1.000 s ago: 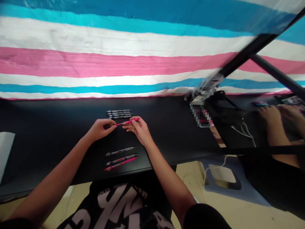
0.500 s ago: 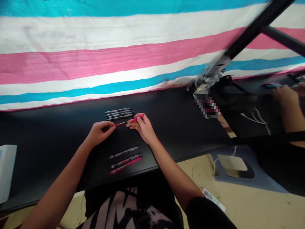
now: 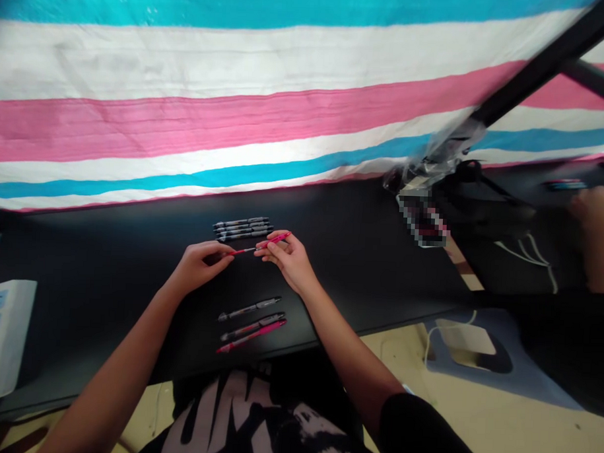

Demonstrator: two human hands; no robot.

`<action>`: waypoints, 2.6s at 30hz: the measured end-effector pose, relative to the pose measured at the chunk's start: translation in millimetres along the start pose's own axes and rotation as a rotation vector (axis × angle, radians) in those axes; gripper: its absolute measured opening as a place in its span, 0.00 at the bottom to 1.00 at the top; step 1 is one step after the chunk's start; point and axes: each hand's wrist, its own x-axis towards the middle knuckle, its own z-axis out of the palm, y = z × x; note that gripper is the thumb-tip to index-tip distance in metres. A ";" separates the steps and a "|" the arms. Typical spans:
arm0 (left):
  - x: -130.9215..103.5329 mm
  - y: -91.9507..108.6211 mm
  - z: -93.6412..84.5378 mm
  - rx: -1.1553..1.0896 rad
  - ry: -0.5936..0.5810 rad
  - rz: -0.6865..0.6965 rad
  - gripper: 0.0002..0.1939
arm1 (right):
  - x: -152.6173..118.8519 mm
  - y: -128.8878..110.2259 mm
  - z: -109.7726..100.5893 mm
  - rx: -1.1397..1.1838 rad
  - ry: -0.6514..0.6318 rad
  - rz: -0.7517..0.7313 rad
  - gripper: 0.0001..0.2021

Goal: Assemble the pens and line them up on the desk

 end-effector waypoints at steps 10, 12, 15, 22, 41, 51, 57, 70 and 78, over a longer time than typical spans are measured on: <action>-1.5 3.4 0.9 0.019 0.018 0.071 0.03 | 6.7 1.1 -7.7 0.124 -0.046 0.038 0.18; -0.6 3.6 -1.4 0.034 0.008 0.082 0.03 | 7.3 0.7 -7.8 0.129 -0.060 0.040 0.17; 0.4 2.8 -5.9 0.074 0.007 0.075 0.05 | 7.1 -1.2 -6.3 0.127 -0.088 0.027 0.16; 1.4 -4.0 -12.2 0.115 -0.055 0.037 0.08 | 4.8 -5.6 -4.9 0.105 -0.101 0.006 0.14; 0.2 -7.4 -7.7 0.076 -0.049 0.005 0.08 | 5.5 -6.3 -7.1 0.045 -0.076 0.079 0.12; -0.4 -4.9 -5.5 0.083 -0.074 0.001 0.11 | 6.0 -4.7 -9.2 0.124 -0.062 0.108 0.11; -0.1 -4.0 -4.0 0.122 -0.068 0.010 0.09 | 7.0 -4.9 -8.5 0.139 -0.069 0.106 0.11; -0.2 -6.7 -4.1 0.108 -0.037 0.013 0.06 | 4.7 -6.8 -7.9 0.104 -0.115 0.119 0.10; -0.6 -6.5 -5.4 0.106 -0.037 0.005 0.07 | 4.7 -6.4 -8.3 0.111 -0.102 0.099 0.09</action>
